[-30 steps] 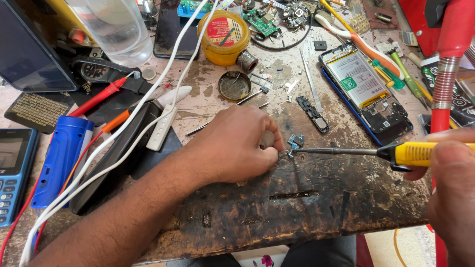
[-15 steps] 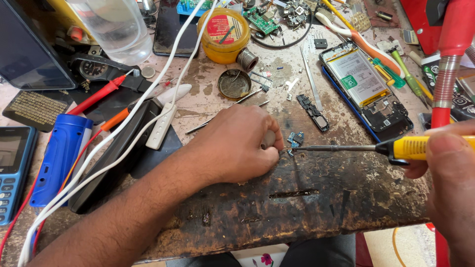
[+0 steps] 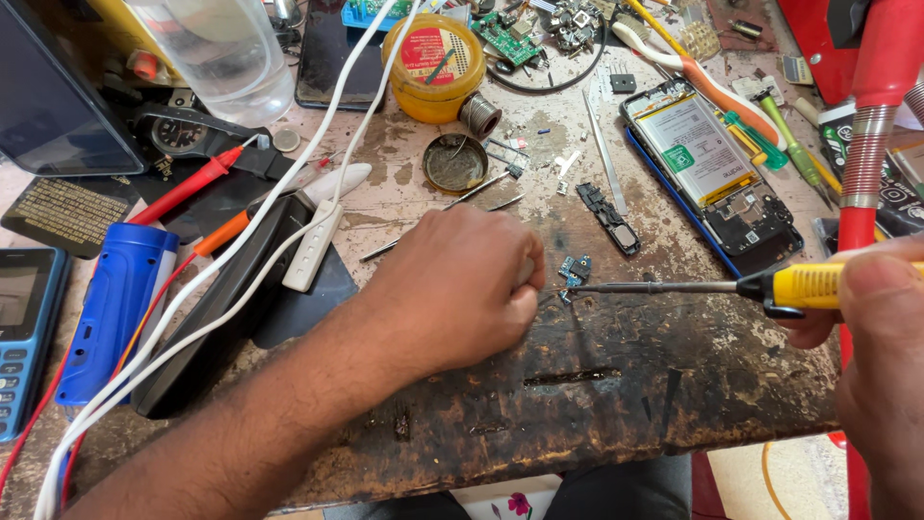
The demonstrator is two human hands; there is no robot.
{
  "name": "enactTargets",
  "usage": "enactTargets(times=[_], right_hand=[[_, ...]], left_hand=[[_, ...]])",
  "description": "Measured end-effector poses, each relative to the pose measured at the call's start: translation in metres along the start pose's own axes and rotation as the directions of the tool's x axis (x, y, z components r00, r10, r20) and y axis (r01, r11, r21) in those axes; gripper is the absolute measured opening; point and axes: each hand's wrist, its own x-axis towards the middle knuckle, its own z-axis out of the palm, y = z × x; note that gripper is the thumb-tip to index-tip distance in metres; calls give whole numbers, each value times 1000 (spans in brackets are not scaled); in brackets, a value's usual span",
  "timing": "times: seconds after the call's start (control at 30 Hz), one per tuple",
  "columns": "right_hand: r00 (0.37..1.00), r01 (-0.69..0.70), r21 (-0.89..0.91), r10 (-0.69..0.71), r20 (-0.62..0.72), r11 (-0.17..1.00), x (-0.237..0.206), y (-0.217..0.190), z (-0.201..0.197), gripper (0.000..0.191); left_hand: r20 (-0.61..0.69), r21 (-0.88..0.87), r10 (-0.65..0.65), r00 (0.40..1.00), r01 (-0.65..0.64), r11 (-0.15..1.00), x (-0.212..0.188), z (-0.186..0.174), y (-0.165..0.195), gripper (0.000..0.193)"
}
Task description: The person solders a small circuit board using a soldering iron and solder wire. They repeatedly apply solder to specific points on the board, then use a cotton swab to wipe the surface. The person handles the board with both hands and inspects it between steps.
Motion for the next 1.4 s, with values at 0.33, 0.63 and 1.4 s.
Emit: enactTargets(times=[0.33,0.63,1.4], right_hand=[[1000,-9,59,10,-22,998,-6,2,0,37],[999,31,106,-28,-32,994,-14,5,-1,39],[998,37,62,-34,-51,997,-16,1,0,38]], left_hand=[[-156,-30,225,962,-232,972,-2,-2,-10,31],[-101,-104,308,946,-318,942,1,-1,-12,34],[-2,-253,347,938,-336,907,4,0,-16,37]])
